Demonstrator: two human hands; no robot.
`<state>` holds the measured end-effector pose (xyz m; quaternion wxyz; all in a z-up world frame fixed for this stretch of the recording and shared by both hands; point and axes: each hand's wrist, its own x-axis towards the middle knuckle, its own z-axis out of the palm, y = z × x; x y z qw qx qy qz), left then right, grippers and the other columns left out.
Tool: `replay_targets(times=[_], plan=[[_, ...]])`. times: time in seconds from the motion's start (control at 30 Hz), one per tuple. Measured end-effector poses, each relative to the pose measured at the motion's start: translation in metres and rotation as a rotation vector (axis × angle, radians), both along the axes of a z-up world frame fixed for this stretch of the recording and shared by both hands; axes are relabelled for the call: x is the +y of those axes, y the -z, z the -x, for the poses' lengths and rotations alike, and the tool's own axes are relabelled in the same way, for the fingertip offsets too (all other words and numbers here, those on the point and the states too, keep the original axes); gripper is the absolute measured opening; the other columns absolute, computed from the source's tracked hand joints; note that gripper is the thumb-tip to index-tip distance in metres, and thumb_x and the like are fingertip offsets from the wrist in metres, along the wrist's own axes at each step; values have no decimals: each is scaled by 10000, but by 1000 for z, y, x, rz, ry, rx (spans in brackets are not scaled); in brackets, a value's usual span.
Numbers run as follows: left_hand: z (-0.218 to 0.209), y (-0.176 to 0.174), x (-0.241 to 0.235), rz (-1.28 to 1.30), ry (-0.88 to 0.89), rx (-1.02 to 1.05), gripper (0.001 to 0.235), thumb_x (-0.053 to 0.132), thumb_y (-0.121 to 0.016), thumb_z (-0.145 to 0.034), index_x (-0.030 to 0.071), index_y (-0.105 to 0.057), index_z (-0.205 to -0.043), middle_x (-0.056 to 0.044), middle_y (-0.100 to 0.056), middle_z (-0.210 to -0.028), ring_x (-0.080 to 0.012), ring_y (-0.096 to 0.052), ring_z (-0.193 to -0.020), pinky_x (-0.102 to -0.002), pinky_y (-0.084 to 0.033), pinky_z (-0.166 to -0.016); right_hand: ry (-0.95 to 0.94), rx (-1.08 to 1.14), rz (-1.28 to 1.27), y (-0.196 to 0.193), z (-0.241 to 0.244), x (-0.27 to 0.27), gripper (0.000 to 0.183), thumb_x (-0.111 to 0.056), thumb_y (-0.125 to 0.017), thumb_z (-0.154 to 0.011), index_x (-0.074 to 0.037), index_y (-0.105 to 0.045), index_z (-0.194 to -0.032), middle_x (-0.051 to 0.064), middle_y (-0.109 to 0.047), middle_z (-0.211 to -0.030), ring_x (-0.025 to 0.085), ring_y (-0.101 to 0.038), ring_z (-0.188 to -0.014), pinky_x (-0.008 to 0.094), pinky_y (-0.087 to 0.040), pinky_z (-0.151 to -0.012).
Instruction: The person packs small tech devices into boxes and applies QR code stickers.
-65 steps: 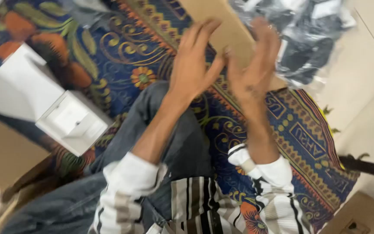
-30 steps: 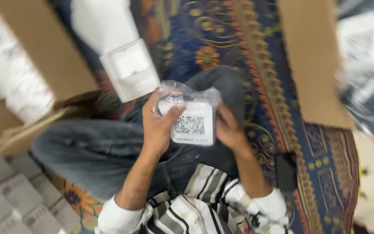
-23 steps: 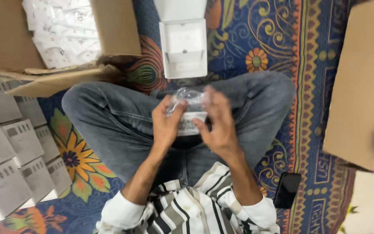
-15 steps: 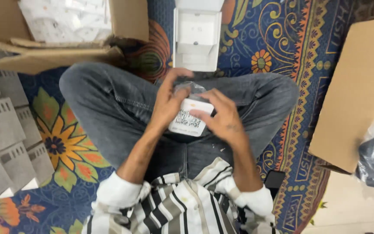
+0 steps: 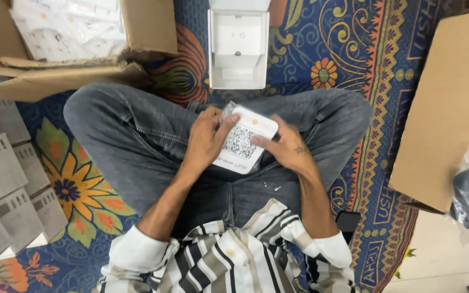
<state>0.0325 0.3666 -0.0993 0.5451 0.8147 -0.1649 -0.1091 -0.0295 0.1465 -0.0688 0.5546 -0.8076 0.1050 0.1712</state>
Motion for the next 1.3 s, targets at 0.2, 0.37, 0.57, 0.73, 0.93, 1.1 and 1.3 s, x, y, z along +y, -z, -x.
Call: replay_targets(times=[0.2,0.37,0.57,0.73,0.93,1.1,1.3], plan=[[-73,-27,-25,77,-111,-15,367,323,-646,-1056,-10,-606,-909,-161,-593,-788,-315,-570,-718,-395,-461,-655,159,-209,-36,-26,-74,-14,495,-131,-842,-912,2,-525,-1267,102,-760,-1135,148,-747,-1053,294,-602,-894],[-139,34,-39,70,-238,-27,529,431,-634,-1066,-19,-602,-790,-178,-612,-707,-337,-615,-657,-429,-489,-604,87,-344,-293,26,-151,-31,478,-114,-821,-999,8,-540,-1366,133,-749,-1210,170,-733,-1120,312,-592,-964],[-146,47,-45,-258,-249,10,546,494,-589,-1049,3,-719,-849,-284,-700,-819,-457,-710,-812,-528,-528,-721,46,-245,120,59,-170,-30,415,-231,-817,-938,-13,-631,-1237,144,-791,-1063,170,-769,-950,319,-597,-819],[-134,32,-49,-333,-287,-122,421,401,-690,-995,-3,-643,-1103,-279,-711,-849,-480,-693,-811,-550,-530,-678,12,-601,309,59,-161,-21,430,-204,-814,-967,-6,-624,-1298,211,-744,-1150,332,-744,-1053,394,-571,-917],[-104,41,-37,-70,-287,-156,533,272,-792,-932,-7,-572,-1330,-235,-727,-1019,-388,-743,-891,-453,-577,-760,108,-673,541,81,-150,-1,508,-257,-813,-1008,-1,-576,-1377,198,-613,-1214,382,-537,-1147,467,-442,-1018],[-94,47,-36,-313,-214,-262,565,222,-801,-932,69,-581,-1429,-168,-523,-1365,-354,-559,-1202,-433,-520,-984,264,-716,668,99,-147,32,453,-210,-737,-1009,-27,-580,-1392,144,-498,-1245,347,-519,-1147,464,-448,-1016],[-81,70,-45,-626,-199,-476,586,257,-669,-1039,101,-450,-1560,-66,-374,-1625,-359,-412,-1406,-532,-396,-1109,316,-611,1034,106,-145,53,327,-143,-653,-989,-145,-633,-1315,63,-535,-1289,306,-509,-1177,477,-415,-924]])
